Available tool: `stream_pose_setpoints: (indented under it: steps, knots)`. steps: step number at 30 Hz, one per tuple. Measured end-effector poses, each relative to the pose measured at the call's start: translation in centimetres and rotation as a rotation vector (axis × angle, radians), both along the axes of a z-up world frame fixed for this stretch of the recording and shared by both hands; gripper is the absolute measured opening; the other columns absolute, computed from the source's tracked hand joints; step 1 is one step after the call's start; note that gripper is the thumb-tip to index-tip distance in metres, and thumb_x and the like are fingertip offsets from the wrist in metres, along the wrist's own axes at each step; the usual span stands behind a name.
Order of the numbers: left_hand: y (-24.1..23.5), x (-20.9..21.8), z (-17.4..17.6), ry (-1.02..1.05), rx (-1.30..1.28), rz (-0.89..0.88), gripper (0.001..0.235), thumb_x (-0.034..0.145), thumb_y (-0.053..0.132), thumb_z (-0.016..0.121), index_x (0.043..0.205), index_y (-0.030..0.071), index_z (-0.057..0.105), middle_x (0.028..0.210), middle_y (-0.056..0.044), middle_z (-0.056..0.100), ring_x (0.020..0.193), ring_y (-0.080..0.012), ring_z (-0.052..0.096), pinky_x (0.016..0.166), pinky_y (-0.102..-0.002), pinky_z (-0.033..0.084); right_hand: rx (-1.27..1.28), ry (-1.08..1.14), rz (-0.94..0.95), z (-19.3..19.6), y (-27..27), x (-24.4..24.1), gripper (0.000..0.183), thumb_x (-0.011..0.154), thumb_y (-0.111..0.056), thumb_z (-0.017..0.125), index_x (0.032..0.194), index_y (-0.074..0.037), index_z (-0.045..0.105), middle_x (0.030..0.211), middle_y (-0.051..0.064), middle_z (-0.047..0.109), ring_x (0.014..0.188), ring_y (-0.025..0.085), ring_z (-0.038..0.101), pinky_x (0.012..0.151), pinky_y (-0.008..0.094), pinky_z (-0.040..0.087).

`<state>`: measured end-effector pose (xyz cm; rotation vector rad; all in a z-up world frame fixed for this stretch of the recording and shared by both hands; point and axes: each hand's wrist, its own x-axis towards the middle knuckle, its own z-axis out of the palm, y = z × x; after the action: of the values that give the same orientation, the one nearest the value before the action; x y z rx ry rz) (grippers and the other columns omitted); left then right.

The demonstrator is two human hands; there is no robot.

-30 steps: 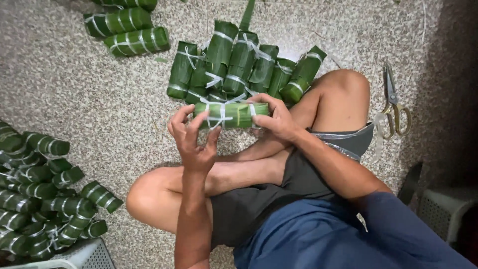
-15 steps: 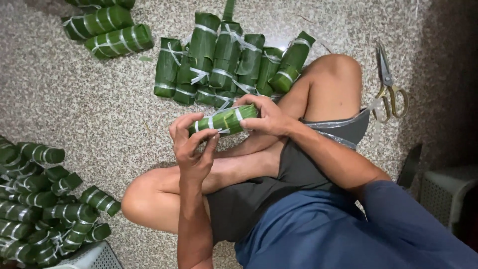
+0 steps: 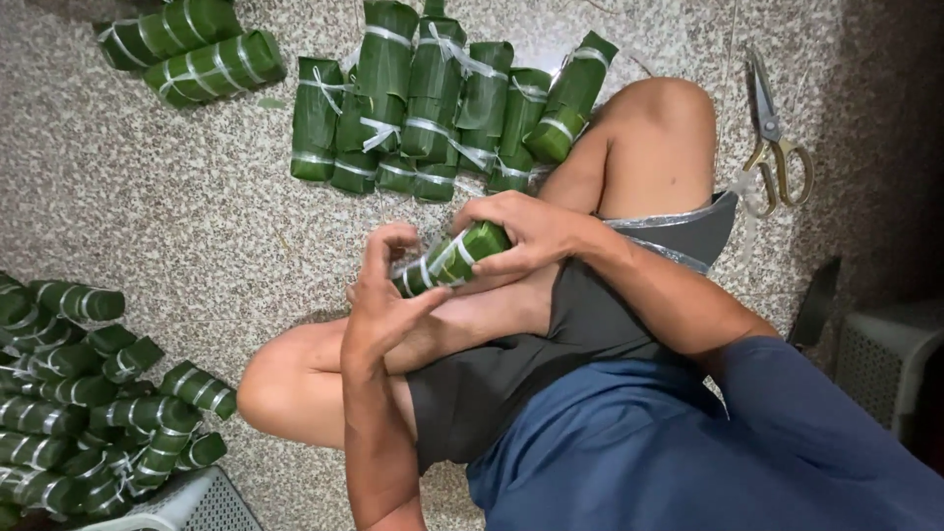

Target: Wrapping small food portions in green leaves and securing them with plastic string to make dumplings.

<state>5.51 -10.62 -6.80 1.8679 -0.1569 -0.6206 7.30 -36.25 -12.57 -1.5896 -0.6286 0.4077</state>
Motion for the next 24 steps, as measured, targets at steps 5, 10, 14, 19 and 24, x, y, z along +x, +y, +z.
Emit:
stream_pose_setpoints:
  steps: [5,10,14,19,24]
  knots:
    - [0.3,-0.6,-2.3,0.247,-0.011,-0.145,0.077,0.067,0.005,0.091,0.135,0.006,0.057,0.114,-0.022,0.070,0.109,-0.0356,0.067,0.098,-0.051,0.050,-0.017,0.032,0.087,1.0,-0.2,0.1,0.044,0.084,-0.029,0.081,0.115,-0.001,0.065,0.088,0.025,0.068,0.083,0.047,0.070,0.069,0.053,0.055]
    - [0.2,-2.7,-5.5,0.313,-0.342,-0.008,0.061,0.072,0.010,0.092,0.127,0.005,0.065,0.106,-0.012,0.072,0.102,-0.0206,0.066,0.097,-0.040,0.052,0.042,0.487,-0.055,-1.8,-0.7,0.5,0.048,0.089,-0.019,0.073,0.130,-0.004,0.054,0.087,0.016,0.068,0.052,0.019,0.065,0.041,0.029,0.053]
    - [0.4,-3.1,-6.4,0.553,-0.728,0.372,0.053,0.086,0.030,0.061,0.127,-0.003,0.056,0.112,-0.021,0.058,0.097,-0.0288,0.057,0.083,-0.039,0.046,0.450,0.765,-0.582,-4.1,-1.2,1.6,0.041,0.107,-0.045,0.044,0.125,-0.009,0.054,0.075,0.012,0.065,0.039,0.011,0.054,0.027,0.020,0.027]
    - [1.5,-2.9,-8.6,0.625,-1.206,0.255,0.077,0.093,0.050,0.049,0.141,-0.011,0.047,0.131,-0.032,0.054,0.103,-0.0387,0.060,0.083,-0.050,0.052,0.435,0.741,-0.742,-5.8,-0.8,1.4,0.038,0.107,-0.041,0.054,0.117,-0.005,0.059,0.066,0.010,0.058,0.038,0.011,0.052,0.026,0.021,0.030]
    - [0.5,-2.9,-8.8,0.383,-1.007,0.337,0.067,0.089,0.033,0.062,0.143,-0.005,0.047,0.123,-0.032,0.064,0.106,-0.0375,0.068,0.091,-0.050,0.057,0.271,0.332,-0.451,-1.7,1.0,-0.2,0.015,0.087,-0.011,0.080,0.100,-0.005,0.077,0.068,0.007,0.072,0.046,0.008,0.058,0.041,0.022,0.045]
